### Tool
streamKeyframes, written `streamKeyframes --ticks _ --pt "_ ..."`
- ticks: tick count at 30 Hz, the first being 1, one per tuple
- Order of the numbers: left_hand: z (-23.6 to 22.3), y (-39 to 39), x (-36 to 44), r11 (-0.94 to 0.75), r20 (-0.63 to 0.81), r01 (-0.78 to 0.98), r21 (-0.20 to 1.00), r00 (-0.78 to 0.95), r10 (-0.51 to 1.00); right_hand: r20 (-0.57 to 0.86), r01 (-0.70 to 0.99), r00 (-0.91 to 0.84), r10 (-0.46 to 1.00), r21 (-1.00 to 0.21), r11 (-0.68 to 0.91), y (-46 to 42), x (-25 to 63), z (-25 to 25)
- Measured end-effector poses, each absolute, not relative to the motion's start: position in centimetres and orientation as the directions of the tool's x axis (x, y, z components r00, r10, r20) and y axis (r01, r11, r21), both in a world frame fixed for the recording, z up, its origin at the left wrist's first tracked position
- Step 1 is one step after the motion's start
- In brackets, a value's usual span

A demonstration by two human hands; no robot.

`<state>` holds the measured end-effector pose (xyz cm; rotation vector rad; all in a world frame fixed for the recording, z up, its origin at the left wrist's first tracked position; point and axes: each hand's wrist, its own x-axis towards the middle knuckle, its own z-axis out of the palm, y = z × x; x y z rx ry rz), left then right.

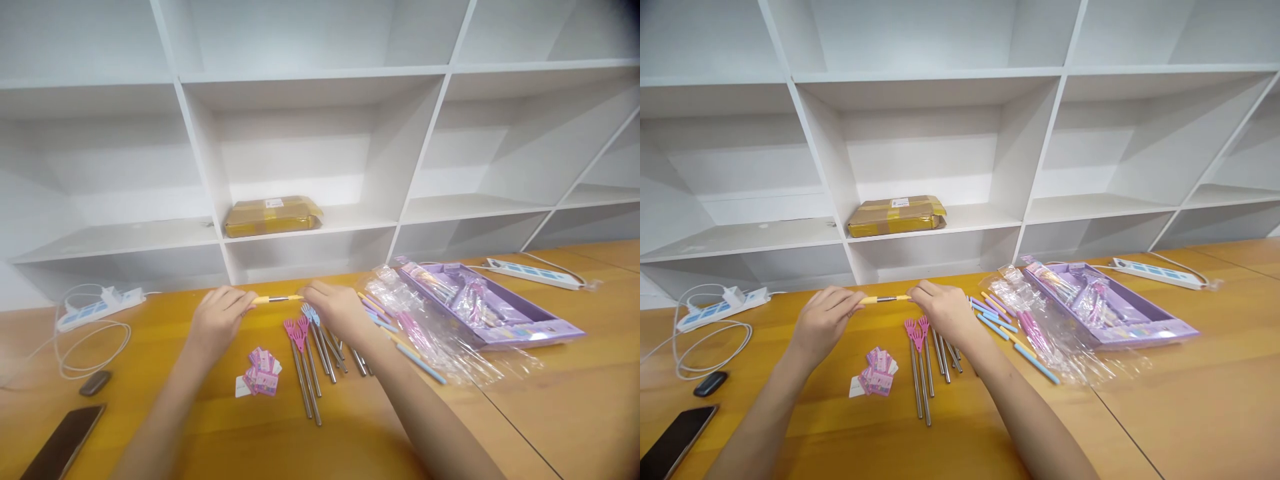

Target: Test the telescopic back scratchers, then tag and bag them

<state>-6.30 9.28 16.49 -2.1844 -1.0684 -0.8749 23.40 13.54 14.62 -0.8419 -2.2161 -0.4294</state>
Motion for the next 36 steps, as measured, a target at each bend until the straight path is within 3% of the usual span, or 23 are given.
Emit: streamKeyframes --ticks 6,12,16,23,36 --pt "16.3 10.0 -7.7 -0.536 0.755 0.826 -0.175 0.462 0.465 0.718 0.706 -0.512 0.471 0.039 0.707 14.1 24.2 14.8" --pt "17.6 10.9 -13.1 -0.52 0.774 0.843 -0.134 0.417 0.476 0.762 0.712 -0.395 0.514 -0.1 0.695 15.7 29.0 16.3" --pt "17.8 11.0 -14.0 -0.527 0.756 0.838 -0.14 0.435 0.49 0.775 0.735 -0.377 0.508 -0.083 0.673 16.2 30.5 16.8" --pt "17.9 11.0 -16.3 -0.475 0.823 0.864 -0.166 0.387 0.415 0.871 0.794 -0.266 0.412 -0.044 0.607 17.1 33.8 16.5" --pt "18.0 10.3 -22.6 -0.341 0.9 0.935 -0.097 0.229 0.372 0.975 0.856 0.005 0.221 -0.118 0.503 19.4 47.2 13.9"
